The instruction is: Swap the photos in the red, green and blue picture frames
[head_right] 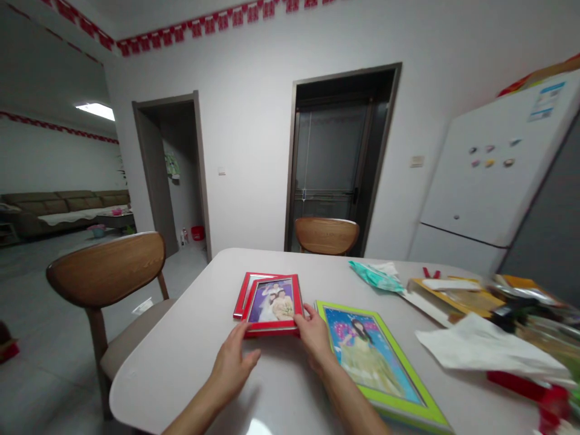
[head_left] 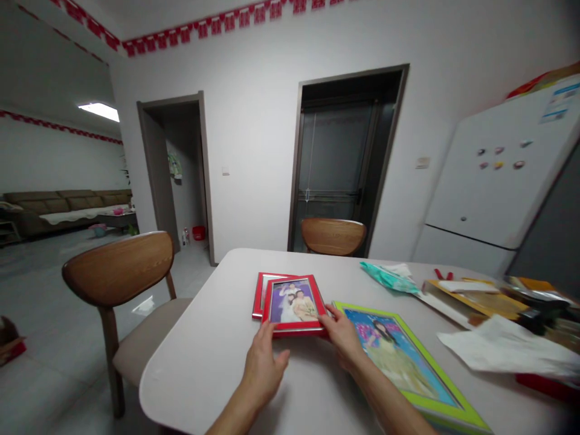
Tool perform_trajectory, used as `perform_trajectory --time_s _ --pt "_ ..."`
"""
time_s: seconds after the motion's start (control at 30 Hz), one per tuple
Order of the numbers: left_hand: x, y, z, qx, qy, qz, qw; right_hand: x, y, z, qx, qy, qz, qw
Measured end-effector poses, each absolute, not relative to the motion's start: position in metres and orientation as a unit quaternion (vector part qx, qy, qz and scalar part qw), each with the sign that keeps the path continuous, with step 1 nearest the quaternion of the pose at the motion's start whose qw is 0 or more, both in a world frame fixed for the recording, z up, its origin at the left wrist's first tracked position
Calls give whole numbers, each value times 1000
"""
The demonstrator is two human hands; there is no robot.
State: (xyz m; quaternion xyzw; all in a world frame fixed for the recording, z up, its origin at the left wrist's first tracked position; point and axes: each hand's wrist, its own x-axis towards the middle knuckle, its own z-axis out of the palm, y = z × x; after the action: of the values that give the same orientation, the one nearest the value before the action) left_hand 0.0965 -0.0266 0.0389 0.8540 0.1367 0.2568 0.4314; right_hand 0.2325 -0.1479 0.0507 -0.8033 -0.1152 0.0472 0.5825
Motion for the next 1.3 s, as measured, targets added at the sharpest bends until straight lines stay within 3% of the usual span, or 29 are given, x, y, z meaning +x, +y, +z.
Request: perform_trajectory --time_s 0.1,0.17,0.33,0.53,0.77,0.93,1.07,1.17,1.3 --pt "89 -50 60 838 97 227 486 195 -168 71 -702 -143 23 697" --pt "80 -64 76 792 46 200 576 167 -179 83 -674 -174 8 718" --pt "51 -72 107 567 1 162 807 108 -185 78 -705 -267 -43 656" --pt "16 -51 86 505 101 158 842 81 -166 30 -672 -539 -112 495" --pt "7 -21 33 586 194 223 754 63 -135 5 -727 -598 -75 330" --pt "5 -8 21 726 224 236 606 54 -122 1 -746 -587 -30 313" --pt "2 -8 23 800 220 243 502 68 -135 26 -713 -600 46 360" --pt "4 -9 24 829 204 238 463 101 -151 43 -760 -521 11 389" --pt "13 -7 19 860 207 221 411 148 -163 43 -854 -428 -9 296"
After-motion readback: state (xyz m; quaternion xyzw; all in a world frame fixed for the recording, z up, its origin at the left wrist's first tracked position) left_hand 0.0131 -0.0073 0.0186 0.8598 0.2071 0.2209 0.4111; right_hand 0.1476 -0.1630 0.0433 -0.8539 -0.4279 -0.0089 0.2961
